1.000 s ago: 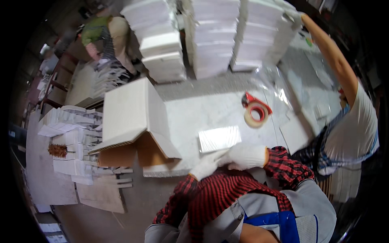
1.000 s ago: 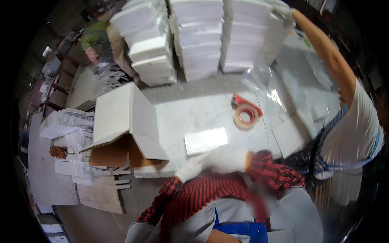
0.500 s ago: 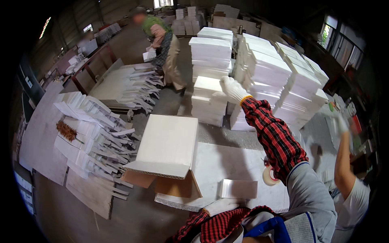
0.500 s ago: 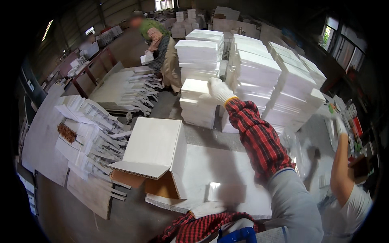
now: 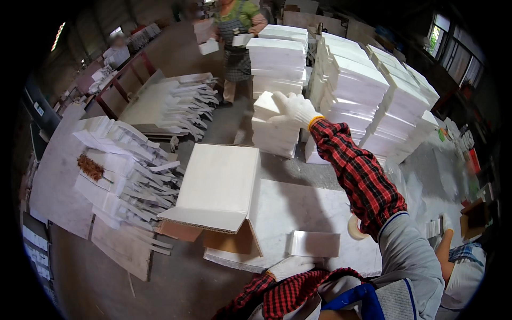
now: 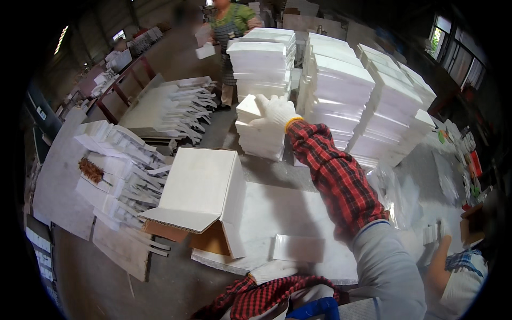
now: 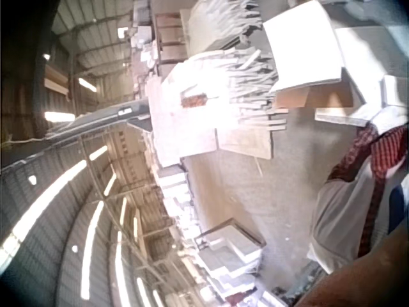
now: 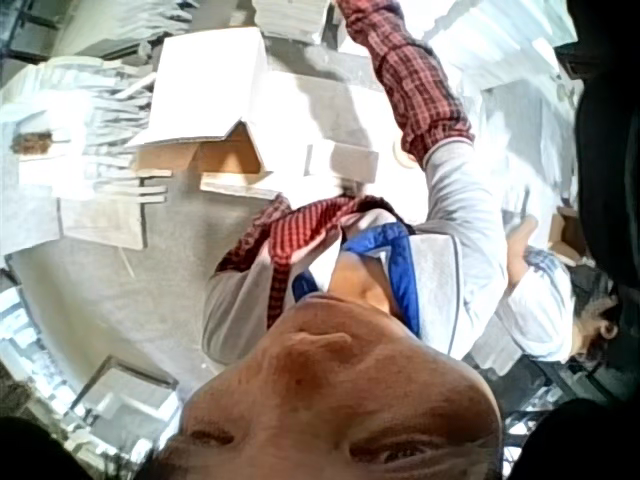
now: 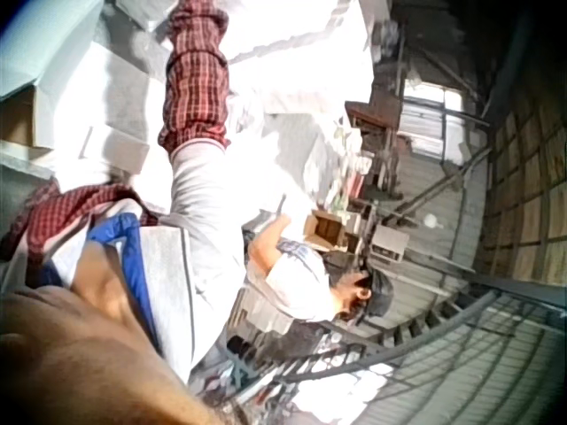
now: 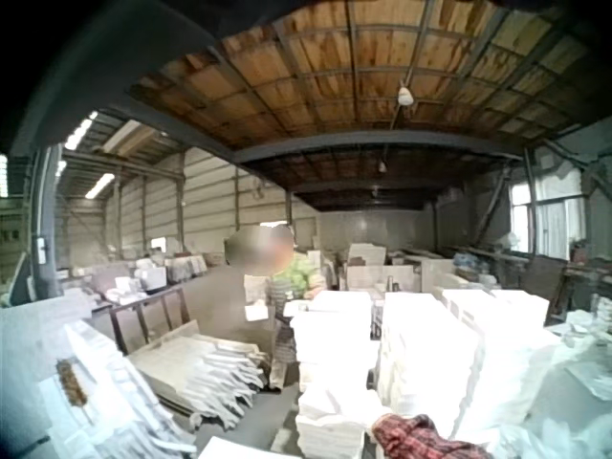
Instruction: The person picks up white rectangular items, wraps each in a clear plastic bag, and places them into a cardboard box. The person uses a tape dispenser to seal the plastic bags and stacks the wrapped items inside the box.
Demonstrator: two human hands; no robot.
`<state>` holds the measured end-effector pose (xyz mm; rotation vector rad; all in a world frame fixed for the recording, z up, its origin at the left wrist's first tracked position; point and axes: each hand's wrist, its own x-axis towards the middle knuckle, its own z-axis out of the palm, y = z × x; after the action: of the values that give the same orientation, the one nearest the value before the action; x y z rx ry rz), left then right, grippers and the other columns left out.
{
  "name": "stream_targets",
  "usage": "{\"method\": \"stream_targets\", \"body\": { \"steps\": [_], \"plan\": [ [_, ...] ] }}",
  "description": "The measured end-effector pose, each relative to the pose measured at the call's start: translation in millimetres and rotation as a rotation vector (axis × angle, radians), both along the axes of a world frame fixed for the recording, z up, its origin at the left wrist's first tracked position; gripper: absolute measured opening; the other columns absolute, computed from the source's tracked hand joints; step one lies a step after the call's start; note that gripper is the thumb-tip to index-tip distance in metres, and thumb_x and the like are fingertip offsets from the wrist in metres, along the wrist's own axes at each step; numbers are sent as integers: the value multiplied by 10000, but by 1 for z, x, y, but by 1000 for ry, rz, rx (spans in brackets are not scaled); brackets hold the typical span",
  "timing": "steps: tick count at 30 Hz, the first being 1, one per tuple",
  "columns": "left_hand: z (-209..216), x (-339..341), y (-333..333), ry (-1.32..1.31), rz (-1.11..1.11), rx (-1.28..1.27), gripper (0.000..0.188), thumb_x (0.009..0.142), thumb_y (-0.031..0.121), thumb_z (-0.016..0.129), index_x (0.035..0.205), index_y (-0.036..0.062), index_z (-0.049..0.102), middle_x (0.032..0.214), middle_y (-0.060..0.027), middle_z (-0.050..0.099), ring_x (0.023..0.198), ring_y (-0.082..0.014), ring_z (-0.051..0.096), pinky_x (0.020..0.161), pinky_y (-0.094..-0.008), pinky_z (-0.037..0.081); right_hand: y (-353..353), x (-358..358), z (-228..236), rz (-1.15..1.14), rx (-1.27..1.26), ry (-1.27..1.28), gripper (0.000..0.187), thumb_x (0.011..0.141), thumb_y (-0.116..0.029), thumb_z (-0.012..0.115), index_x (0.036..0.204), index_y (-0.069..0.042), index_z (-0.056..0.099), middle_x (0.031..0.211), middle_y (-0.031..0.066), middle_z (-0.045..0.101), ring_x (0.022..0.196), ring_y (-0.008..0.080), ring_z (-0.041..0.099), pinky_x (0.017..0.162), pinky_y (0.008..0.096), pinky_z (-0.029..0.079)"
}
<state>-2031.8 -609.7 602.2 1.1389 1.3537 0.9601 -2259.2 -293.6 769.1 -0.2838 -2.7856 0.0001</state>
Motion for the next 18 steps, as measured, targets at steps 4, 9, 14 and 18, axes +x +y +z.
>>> {"method": "stream_targets", "body": {
  "steps": [4, 9, 14, 18],
  "plan": [
    [-6, 1, 4, 142, -74, 14, 361, 1052, 302, 507, 1271, 57, 658, 1215, -180, 690, 1141, -338, 654, 1021, -404, 503, 6, -2, -9, 41, 35, 66, 729, 834, -570, 753, 1418, -188, 541, 1099, 235, 653, 1054, 434, 638, 887, 557, 498],
    [-35, 12, 0, 242, -10, 186, 398, 1069, 289, 482, 1375, 90, 642, 1350, -146, 675, 1254, -305, 630, 1112, -370, 457, -27, 77, 7, 169, -181, 95, 766, 860, -538, 750, 1486, -169, 507, 1162, 252, 620, 1077, 448, 590, 924, 519, 496],
    [-26, 9, -2, 60, 26, 56, 417, 1077, 277, 492, 1416, 66, 611, 1369, -127, 678, 1259, -250, 641, 1107, -333, 461, -77, 229, -28, 447, -357, 37, 764, 838, -512, 761, 1435, -93, 533, 1195, 274, 619, 1069, 438, 596, 904, 502, 508],
    [-6, 5, 12, 154, -69, -247, 503, 1027, 373, 546, 1320, -22, 649, 1226, -219, 722, 1131, -255, 688, 1017, -357, 507, -114, 323, -66, 278, -474, -235, 776, 810, -483, 779, 1439, -90, 555, 1226, 275, 580, 1129, 441, 566, 959, 500, 466]
  ]
}}
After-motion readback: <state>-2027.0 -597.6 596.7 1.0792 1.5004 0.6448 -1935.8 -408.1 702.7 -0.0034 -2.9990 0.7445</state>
